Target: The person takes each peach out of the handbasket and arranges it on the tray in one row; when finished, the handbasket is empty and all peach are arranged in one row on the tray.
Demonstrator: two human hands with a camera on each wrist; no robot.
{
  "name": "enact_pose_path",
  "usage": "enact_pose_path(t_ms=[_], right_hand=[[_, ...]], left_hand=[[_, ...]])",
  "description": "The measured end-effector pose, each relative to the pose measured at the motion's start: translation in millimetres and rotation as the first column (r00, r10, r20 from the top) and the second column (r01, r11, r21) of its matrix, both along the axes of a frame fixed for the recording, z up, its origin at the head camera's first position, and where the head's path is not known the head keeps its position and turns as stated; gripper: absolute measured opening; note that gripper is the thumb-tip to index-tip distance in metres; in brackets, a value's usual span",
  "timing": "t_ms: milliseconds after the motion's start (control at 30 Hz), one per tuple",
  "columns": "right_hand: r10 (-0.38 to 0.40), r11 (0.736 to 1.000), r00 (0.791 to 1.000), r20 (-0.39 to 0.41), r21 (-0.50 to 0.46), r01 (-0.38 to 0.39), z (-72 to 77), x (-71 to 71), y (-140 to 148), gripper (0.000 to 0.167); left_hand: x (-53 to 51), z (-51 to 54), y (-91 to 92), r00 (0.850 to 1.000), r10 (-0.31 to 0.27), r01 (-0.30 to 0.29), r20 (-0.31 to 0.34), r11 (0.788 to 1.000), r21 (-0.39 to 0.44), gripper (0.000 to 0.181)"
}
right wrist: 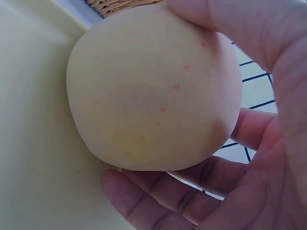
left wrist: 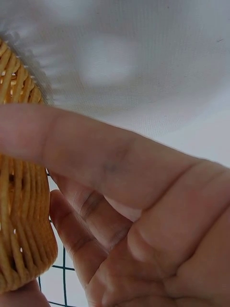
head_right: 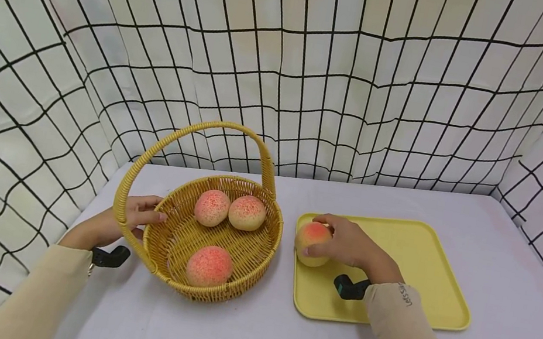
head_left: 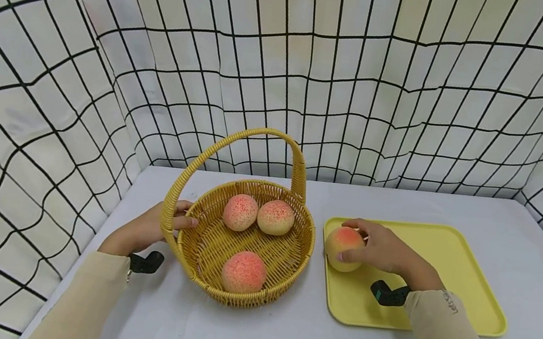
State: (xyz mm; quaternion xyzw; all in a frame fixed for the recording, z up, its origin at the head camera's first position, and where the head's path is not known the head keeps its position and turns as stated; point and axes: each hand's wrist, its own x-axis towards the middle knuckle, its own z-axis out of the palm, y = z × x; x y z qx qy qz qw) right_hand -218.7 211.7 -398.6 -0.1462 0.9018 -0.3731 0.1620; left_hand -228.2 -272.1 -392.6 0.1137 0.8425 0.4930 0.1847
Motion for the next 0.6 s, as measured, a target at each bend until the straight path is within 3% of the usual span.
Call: enact_pose_path(t_ms=[600], right_hand=[[0.069, 0.994, 0.996, 0.05, -0.087, -0.064, -3.1, 2.6, 6.5, 0.093]], left_hand=[[-1.4, -0.9, -0.5, 1.0, -0.012, 0.012, -0.001, 1.0, -0.004, 0.049]])
